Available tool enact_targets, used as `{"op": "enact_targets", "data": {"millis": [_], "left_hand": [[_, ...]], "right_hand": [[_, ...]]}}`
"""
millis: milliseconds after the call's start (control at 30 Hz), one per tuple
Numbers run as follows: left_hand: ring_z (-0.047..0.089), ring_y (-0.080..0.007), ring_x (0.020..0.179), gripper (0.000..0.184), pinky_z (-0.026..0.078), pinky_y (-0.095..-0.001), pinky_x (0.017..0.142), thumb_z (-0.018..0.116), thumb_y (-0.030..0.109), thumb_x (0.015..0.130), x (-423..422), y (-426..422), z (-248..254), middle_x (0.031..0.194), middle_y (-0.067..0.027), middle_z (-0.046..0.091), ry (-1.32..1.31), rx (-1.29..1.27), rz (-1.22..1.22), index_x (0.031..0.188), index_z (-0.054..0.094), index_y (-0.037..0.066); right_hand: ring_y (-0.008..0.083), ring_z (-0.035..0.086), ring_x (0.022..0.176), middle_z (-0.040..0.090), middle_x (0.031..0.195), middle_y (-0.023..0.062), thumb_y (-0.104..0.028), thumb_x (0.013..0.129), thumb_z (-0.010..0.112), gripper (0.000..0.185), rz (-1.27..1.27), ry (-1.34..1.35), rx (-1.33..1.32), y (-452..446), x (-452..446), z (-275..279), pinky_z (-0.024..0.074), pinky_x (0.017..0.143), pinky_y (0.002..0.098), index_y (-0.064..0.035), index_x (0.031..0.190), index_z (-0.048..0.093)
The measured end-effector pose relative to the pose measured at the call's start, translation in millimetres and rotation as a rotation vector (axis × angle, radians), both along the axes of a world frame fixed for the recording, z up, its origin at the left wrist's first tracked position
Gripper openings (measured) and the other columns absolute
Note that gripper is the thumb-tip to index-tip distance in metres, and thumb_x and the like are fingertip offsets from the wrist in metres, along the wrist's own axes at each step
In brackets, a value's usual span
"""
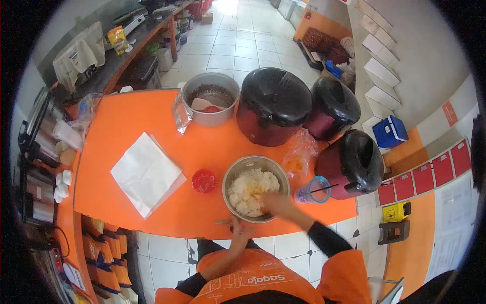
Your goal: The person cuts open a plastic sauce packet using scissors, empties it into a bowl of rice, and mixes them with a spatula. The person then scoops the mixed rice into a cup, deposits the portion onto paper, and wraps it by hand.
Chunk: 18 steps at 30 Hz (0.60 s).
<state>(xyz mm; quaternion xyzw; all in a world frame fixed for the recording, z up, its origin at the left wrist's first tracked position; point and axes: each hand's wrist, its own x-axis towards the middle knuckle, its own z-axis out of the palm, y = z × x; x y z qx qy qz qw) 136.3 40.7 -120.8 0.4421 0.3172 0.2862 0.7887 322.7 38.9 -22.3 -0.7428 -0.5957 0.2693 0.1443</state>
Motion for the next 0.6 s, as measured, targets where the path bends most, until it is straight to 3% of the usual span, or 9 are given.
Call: {"op": "enact_targets", "data": {"millis": [67,133,167,300,367,433,500,533,600], "left_hand": [[0.029,-0.029,0.125,0.076,0.025,-0.0395,0.104,0.053,0.007,0.083,-11.7,12.2,73.3,0.139,-0.0173,0.022,0.068,0.063,0.047,0.14,0.003,0.003],[0.03,-0.0325,0.124,0.067,0.024,-0.0416,0.103,0.053,0.015,0.086,-3.7,52.9,102.4,0.136,-0.0214,0.025,0.257,0.571,0.137,0.138,0.013,0.001],[0.031,-0.0344,0.122,0.062,0.024,-0.0422,0.103,0.052,0.019,0.088,2.1,78.9,96.8,0.134,-0.0232,0.027,0.381,1.017,0.17,0.137,0.019,0.0],[0.037,-0.0337,0.12,0.05,0.026,-0.0399,0.102,0.045,0.028,0.092,55.0,164.4,91.4,0.127,-0.0245,0.037,0.183,0.858,0.105,0.128,0.034,-0.005],[0.038,-0.0333,0.12,0.051,0.026,-0.039,0.102,0.04,0.033,0.093,90.9,199.8,54.9,0.128,-0.0243,0.039,0.17,0.853,0.015,0.127,0.037,-0.005],[0.039,-0.0328,0.12,0.053,0.027,-0.0382,0.102,0.036,0.039,0.094,111.8,214.7,36.3,0.129,-0.0241,0.04,0.154,0.845,-0.073,0.126,0.04,-0.004],[0.044,-0.0321,0.117,0.06,0.029,-0.0369,0.101,0.021,0.046,0.095,120.5,208.5,34.5,0.126,-0.0199,0.047,0.198,0.355,-0.264,0.124,0.046,0.001],[0.044,-0.0321,0.117,0.06,0.029,-0.0369,0.101,0.021,0.046,0.095,119.5,206.5,38.8,0.126,-0.0199,0.047,0.194,0.362,-0.268,0.124,0.046,0.001],[0.048,-0.0322,0.113,0.062,0.031,-0.0382,0.099,0.014,0.05,0.094,102.5,193.7,70.9,0.121,-0.0168,0.053,0.547,0.68,-0.408,0.124,0.05,0.008]], "right_hand": [[0.0349,0.062,0.075,0.063,0.075,0.0198,-0.015,0.071,0.06,0.018,0.393,-0.245,-0.376,40.4,44.7,42.3,0.0502,0.061,0.0428,0.0017,0.078,0.062],[0.0345,0.062,0.073,0.062,0.074,0.0196,-0.016,0.07,0.06,0.018,0.393,-0.261,-0.391,36.0,46.1,72.8,0.05,0.061,0.0433,0.0008,0.077,0.062],[0.0341,0.062,0.072,0.062,0.073,0.0195,-0.017,0.069,0.061,0.018,0.401,-0.268,-0.423,32.5,41.8,88.4,0.0498,0.06,0.0437,-0.0001,0.076,0.062],[0.0326,0.062,0.067,0.063,0.074,0.0189,-0.02,0.072,0.06,0.019,0.302,-0.517,-0.18,21.3,4.5,143.0,0.0474,0.057,0.0436,-0.0011,0.077,0.062],[0.0312,0.063,0.068,0.062,0.071,0.0192,-0.018,0.072,0.058,0.019,-0.024,-0.392,-0.032,33.5,-15.2,156.3,0.0478,0.059,0.0428,0.0008,0.073,0.061],[0.0316,0.063,0.067,0.062,0.069,0.019,-0.019,0.072,0.059,0.02,0.029,-0.383,0.055,61.3,-19.5,62.1,0.0479,0.059,0.0429,0.0005,0.071,0.062],[0.032,0.063,0.067,0.061,0.068,0.0187,-0.02,0.072,0.059,0.021,0.069,-0.366,0.131,70.1,-15.4,32.9,0.0479,0.059,0.0429,0.0002,0.069,0.062],[0.0322,0.062,0.066,0.061,0.067,0.0185,-0.02,0.071,0.06,0.021,0.066,-0.299,0.125,70.1,-3.5,26.7,0.048,0.058,0.0428,-0.0003,0.068,0.063],[0.0324,0.062,0.065,0.061,0.066,0.0184,-0.021,0.071,0.06,0.02,0.063,-0.228,0.117,66.8,13.5,48.6,0.0481,0.057,0.0427,-0.0008,0.066,0.063]]}}
